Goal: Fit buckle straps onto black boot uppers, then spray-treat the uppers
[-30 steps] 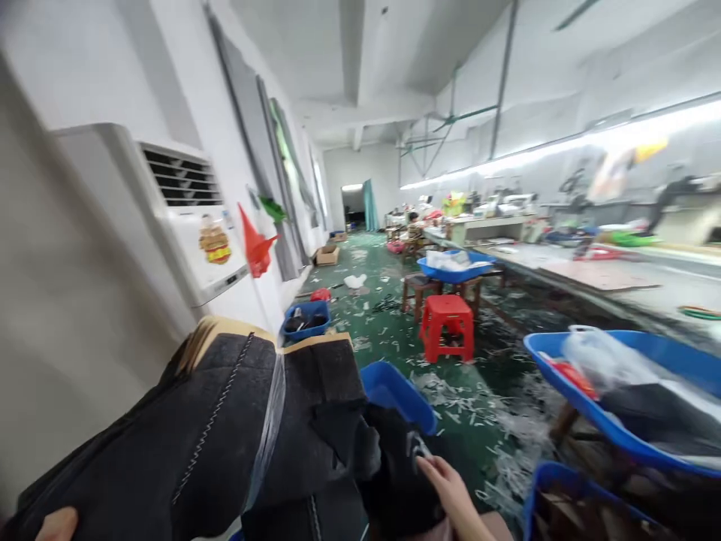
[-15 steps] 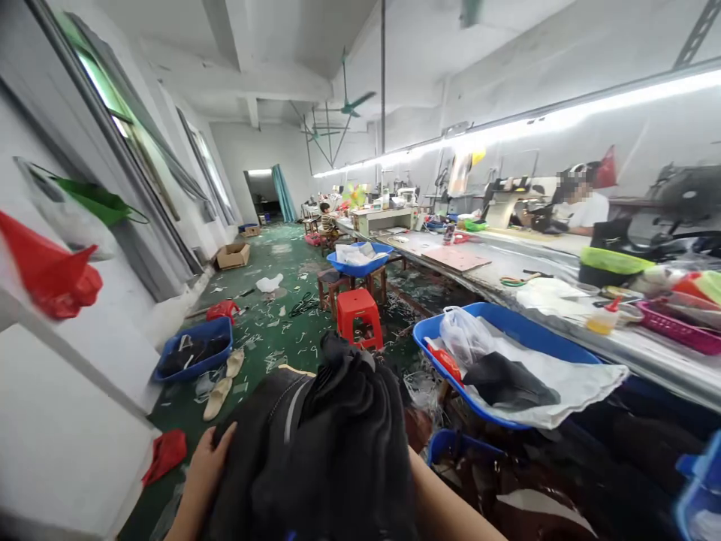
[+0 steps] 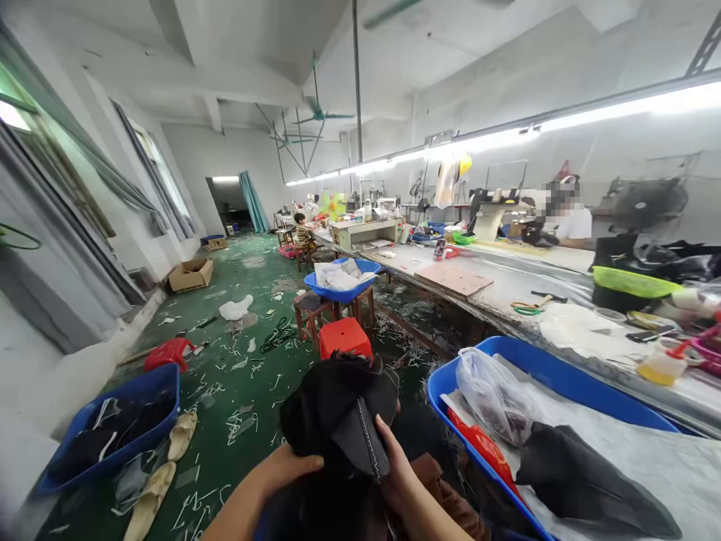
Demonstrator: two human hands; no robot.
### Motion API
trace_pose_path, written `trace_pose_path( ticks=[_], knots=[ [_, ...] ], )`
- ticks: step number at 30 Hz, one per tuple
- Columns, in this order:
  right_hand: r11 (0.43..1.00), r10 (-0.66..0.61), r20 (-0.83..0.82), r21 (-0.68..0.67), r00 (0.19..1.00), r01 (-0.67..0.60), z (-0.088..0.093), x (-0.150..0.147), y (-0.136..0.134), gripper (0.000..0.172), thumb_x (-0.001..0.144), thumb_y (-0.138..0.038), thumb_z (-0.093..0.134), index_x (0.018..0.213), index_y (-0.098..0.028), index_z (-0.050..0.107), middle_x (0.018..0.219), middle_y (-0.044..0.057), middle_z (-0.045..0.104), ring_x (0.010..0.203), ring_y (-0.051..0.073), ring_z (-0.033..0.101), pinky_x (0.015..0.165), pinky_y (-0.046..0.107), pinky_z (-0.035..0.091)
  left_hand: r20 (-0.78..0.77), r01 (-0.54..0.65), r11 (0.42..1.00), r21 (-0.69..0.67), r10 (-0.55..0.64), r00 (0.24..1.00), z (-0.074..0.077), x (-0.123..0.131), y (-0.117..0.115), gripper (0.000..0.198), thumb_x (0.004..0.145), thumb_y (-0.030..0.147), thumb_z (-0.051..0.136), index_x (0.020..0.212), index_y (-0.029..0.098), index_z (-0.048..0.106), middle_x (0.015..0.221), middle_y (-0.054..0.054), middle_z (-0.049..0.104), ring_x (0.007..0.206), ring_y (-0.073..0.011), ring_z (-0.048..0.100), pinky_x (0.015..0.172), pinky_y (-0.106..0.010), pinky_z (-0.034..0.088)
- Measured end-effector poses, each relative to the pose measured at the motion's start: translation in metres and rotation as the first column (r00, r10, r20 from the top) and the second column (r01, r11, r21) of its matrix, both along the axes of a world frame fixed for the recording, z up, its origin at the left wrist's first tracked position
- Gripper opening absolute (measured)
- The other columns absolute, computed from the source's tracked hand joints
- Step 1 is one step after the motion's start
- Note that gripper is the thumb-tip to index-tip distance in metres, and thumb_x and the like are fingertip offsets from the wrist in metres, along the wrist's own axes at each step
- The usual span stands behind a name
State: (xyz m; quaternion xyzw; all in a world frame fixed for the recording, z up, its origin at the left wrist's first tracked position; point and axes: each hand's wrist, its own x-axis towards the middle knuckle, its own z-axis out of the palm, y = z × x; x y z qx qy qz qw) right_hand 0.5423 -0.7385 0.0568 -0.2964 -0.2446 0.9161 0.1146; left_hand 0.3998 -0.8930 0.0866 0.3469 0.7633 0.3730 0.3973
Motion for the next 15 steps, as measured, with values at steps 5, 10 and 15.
trace_pose_path(
  ticks=[5, 10, 15],
  knots=[
    [0.993, 0.102, -0.143, -0.047, 0.985, -0.110, -0.009, -0.061, 0.033, 0.052, 0.056, -0.058, 0.069, 0.085, -0.015, 0.067, 0.081, 0.008, 0.071, 0.096, 0.029, 0.061, 0.081, 0.037, 0.048, -0.317, 0.068, 0.997, 0.040, -0.052, 0.947, -0.015, -0.041, 0.059, 0.084, 0.039, 0.041, 0.081, 0.117, 0.021, 0.058, 0.121, -0.008, 0.057, 0.117, -0.0362, 0.043, 0.103, -0.047, 0.029],
    [0.950, 0.308, -0.270, 0.136, 0.912, -0.280, -0.028, -0.134, 0.079, 0.061, 0.058, -0.062, 0.067, 0.093, -0.014, 0.067, 0.094, 0.011, 0.069, 0.104, 0.030, 0.056, 0.091, 0.041, 0.040, -0.471, -0.188, 0.970, 0.154, 0.240, 0.849, -0.048, -0.091, 0.115, 0.074, 0.052, 0.043, 0.074, 0.119, 0.019, 0.056, 0.126, -0.010, 0.052, 0.122, -0.0341, 0.040, 0.103, -0.045, 0.031],
    [0.836, 0.519, -0.299, 0.374, 0.800, -0.403, -0.019, -0.213, 0.128, 0.061, 0.055, -0.049, 0.077, 0.103, -0.016, 0.063, 0.100, 0.010, 0.067, 0.103, 0.028, 0.056, 0.095, 0.041, 0.033, -0.384, -0.481, 0.861, 0.167, 0.506, 0.772, -0.050, -0.172, 0.145, 0.037, 0.066, 0.036, 0.061, 0.099, 0.018, 0.066, 0.104, -0.005, 0.066, 0.113, -0.0289, 0.051, 0.096, -0.039, 0.041]
  ],
)
